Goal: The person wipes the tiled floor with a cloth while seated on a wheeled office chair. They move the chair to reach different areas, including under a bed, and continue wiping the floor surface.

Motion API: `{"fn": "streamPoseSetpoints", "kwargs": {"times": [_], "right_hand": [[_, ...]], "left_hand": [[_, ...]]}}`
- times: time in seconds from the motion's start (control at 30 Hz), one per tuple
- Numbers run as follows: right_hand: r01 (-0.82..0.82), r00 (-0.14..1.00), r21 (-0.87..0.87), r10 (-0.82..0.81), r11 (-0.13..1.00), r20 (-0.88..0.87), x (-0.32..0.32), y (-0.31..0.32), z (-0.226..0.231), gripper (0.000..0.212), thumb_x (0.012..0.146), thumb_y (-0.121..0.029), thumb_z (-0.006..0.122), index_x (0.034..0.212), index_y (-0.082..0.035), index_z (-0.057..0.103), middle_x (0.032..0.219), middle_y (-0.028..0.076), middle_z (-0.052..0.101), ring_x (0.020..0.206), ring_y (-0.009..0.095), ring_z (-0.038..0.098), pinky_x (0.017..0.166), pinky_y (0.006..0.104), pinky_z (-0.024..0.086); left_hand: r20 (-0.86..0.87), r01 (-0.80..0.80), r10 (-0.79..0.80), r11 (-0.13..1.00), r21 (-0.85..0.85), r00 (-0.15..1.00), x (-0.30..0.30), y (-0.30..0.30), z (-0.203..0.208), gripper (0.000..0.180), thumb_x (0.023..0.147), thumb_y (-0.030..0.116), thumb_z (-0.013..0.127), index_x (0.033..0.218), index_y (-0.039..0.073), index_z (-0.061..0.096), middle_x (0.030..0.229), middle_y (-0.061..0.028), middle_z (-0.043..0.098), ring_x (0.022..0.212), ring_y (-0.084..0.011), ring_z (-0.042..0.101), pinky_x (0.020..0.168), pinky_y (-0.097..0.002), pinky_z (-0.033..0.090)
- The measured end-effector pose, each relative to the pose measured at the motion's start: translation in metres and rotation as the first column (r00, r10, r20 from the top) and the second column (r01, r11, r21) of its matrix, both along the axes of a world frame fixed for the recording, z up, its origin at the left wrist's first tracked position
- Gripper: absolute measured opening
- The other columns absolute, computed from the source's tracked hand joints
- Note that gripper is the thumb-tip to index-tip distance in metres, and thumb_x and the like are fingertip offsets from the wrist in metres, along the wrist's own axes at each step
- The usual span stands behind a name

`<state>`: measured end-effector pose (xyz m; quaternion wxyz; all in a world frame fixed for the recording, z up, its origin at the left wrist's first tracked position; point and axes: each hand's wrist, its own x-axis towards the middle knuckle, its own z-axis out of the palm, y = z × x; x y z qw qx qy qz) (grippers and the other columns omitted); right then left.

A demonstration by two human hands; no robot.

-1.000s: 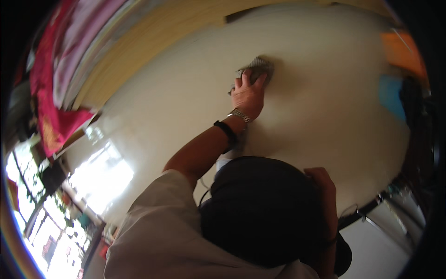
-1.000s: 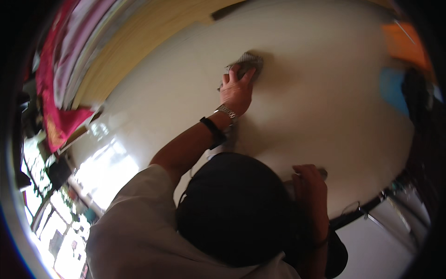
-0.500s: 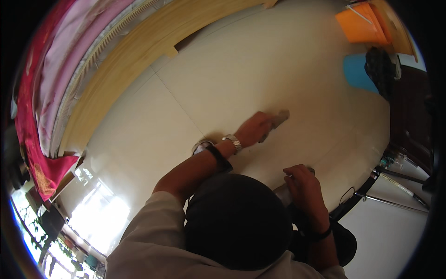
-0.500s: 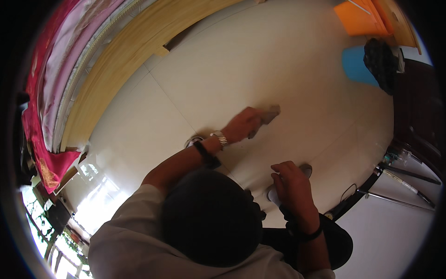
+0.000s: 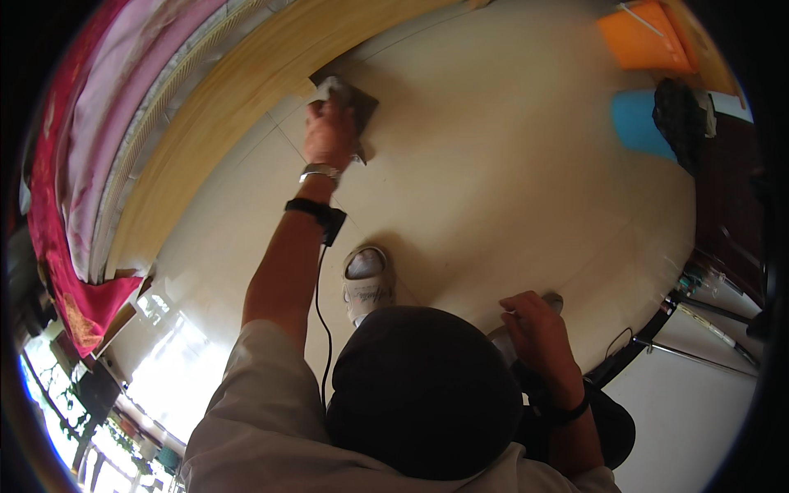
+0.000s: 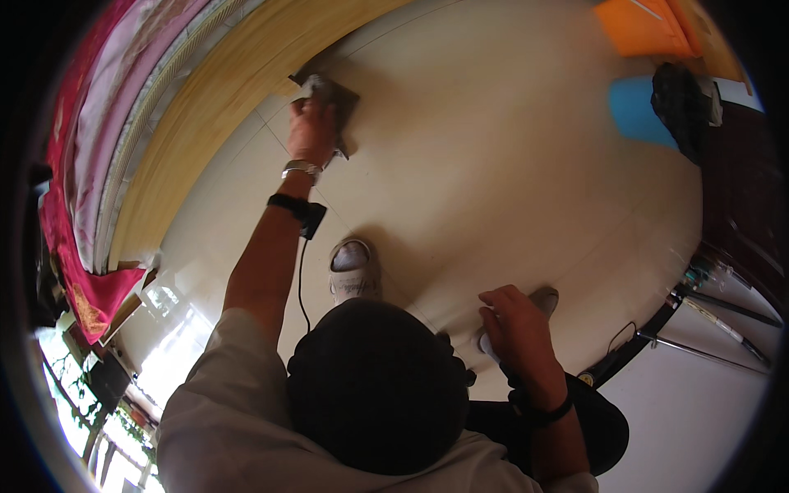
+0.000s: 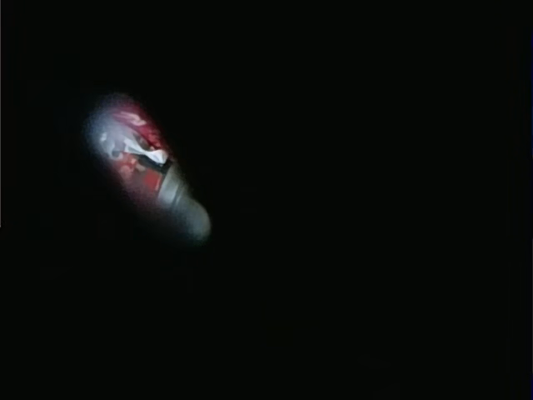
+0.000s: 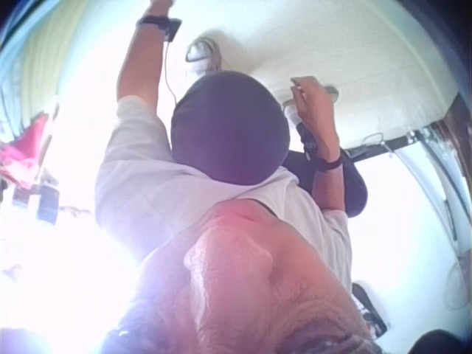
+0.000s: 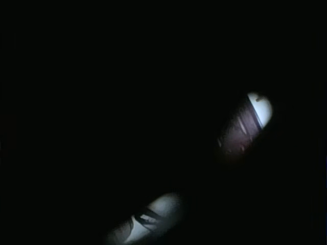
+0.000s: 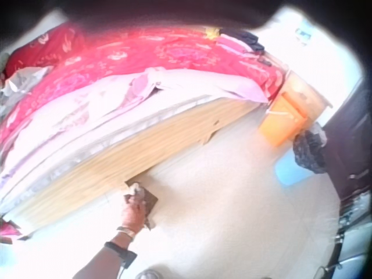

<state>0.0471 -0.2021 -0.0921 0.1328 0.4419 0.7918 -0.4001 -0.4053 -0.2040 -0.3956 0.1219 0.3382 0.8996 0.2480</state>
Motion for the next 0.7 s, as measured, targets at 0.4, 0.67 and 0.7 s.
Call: {"fn": "streamPoseSetpoints", "kwargs": {"times": [0.4, 0.67, 0.7], "right_hand": [[-0.064, 0.995, 0.067, 0.059, 0.996, 0.08, -0.002, 0.005, 0.006, 0.021, 0.104, -0.01, 0.076, 0.124, -0.003, 0.079, 0.118, 0.018, 0.078, 0.107, 0.041, 0.078, 0.093, 0.0489, 0.063], [-0.012, 0.997, 0.034, 0.01, 0.999, 0.079, -0.01, -0.001, 0.0, 0.02, 0.103, -0.004, 0.075, 0.123, -0.002, 0.078, 0.118, 0.019, 0.078, 0.107, 0.042, 0.078, 0.091, 0.0476, 0.063], [-0.054, 0.998, 0.056, 0.052, 0.997, 0.038, -0.011, -0.002, -0.001, 0.022, 0.102, 0.0, 0.076, 0.123, -0.003, 0.077, 0.118, 0.019, 0.077, 0.106, 0.04, 0.078, 0.09, 0.0465, 0.063]], "left_hand": [[0.407, 0.693, -0.705, 0.69, 0.207, 0.581, 0.242, -0.004, 0.048, 0.037, 0.107, 0.017, 0.07, 0.143, 0.022, 0.077, 0.141, -0.012, 0.065, 0.122, -0.0342, 0.073, 0.099, -0.0482, 0.066], [0.957, -0.356, -0.252, 0.889, 0.288, 0.146, 0.096, -0.155, 0.079, 0.032, 0.108, 0.013, 0.076, 0.138, 0.0, 0.079, 0.117, -0.0083, 0.085, 0.109, -0.0176, 0.078, 0.101, -0.0343, 0.063], [0.978, -0.475, -0.128, 0.859, 0.192, 0.164, 0.071, -0.187, 0.082, 0.033, 0.108, 0.013, 0.074, 0.138, -0.001, 0.079, 0.12, -0.0094, 0.085, 0.112, -0.019, 0.079, 0.103, -0.0362, 0.063]]}}
